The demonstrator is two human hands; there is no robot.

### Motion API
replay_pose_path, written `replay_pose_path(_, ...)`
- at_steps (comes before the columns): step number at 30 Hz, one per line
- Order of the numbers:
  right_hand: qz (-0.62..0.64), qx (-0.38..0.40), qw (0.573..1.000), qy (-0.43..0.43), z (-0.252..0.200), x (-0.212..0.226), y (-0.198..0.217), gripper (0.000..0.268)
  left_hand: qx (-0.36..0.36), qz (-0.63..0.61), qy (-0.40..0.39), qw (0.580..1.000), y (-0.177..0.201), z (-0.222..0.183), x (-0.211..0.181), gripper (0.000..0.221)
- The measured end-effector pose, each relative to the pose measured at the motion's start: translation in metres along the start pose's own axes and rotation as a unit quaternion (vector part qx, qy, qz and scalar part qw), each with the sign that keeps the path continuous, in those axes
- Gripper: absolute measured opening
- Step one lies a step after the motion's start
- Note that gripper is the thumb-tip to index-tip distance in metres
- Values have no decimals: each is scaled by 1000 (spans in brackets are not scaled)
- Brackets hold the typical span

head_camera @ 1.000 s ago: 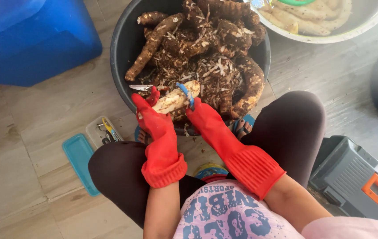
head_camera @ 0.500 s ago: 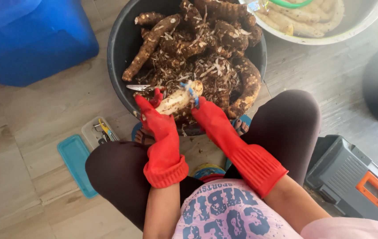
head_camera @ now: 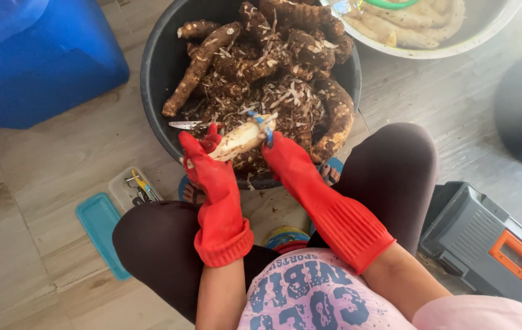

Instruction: Peeling the skin off cassava roots using a hand peeler while wearing protective gloves.

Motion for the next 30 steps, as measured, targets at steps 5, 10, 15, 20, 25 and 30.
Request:
replay_pose_path(5,65,-41,997,24,96,-56,-71,47,-49,37,39,997,-1,-2,-16,55)
replay_pose_path(10,276,-46,959,-48,89,-56,-43,44,-77,-81,23,993,27,41,3,54)
replay_pose_path(15,588,-35,808,-3,74,-35,-23,49,-26,-93,47,994,28,48,5,56)
replay_pose_path(20,579,8,810,95,21,1,19,49,107,-52,25,993,-26,14,-27,31)
replay_pose_path(25,482,44,864,137,14,14,12,51,205,-24,38,978,-29,32,-2,57)
replay_pose_path(30,324,22,930,173,-26,29,73,37,178,-109,188,960,-18,83,23,63)
Point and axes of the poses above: each hand's wrist, its own z-axis towards the middle knuckle, its own y-axis out of the back of the hand, x = y × z, the point moved 2 cm from there along z, towards the middle knuckle, and after that the axes turned 8 degrees about -z, right-handed, at the moved point
